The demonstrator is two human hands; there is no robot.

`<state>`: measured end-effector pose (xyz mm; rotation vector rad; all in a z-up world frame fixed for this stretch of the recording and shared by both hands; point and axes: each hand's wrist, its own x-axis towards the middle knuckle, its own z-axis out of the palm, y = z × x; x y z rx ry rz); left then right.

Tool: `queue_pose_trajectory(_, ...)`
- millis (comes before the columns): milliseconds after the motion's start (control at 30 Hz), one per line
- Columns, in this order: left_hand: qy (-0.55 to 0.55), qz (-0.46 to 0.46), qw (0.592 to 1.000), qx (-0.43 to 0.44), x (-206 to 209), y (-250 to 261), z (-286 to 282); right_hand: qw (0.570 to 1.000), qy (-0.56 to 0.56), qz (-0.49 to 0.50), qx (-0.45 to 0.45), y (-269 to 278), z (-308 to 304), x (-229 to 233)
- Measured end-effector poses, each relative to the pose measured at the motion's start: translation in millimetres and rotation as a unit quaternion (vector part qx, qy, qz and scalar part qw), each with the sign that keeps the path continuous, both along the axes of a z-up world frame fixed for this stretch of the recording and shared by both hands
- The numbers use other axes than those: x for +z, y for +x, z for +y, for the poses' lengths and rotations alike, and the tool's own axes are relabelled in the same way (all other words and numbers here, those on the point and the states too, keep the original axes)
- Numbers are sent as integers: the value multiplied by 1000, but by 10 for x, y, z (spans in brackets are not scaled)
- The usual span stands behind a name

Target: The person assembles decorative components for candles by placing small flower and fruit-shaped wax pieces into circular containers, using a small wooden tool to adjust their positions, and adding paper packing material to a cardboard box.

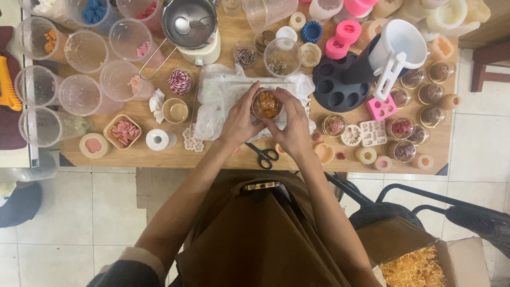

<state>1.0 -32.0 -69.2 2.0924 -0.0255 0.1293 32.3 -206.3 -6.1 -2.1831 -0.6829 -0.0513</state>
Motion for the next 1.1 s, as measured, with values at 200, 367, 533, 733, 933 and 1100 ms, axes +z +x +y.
queue_pose_trajectory(200, 7, -17, 1000, -5, -49, 8, 4, 999, -26, -33, 15, -3, -17, -60)
queue_pose_trajectory(367, 18, -15, 1000, -6, -84, 3, -3, 998, -29, -42, 21, -22, -27, -77)
queue_pose_trajectory(533, 13, -4, 1000, -6, -3, 29, -5, 999, -20, -36, 14, -11, -43, -75)
queue_pose_trajectory(733, 49, -113, 992, 4, 229, -114, 19, 995, 71, 57, -45, 16, -69, 46)
queue_pose_trajectory(933, -330, 45, 938, 96, 574, -311, -46, 981, 174, 73, -52, -71, -24, 428)
queue_pose_trajectory(1100, -547, 51, 836, 19, 826, -268, -163, 935, 305, 181, 15, -96, 77, 596)
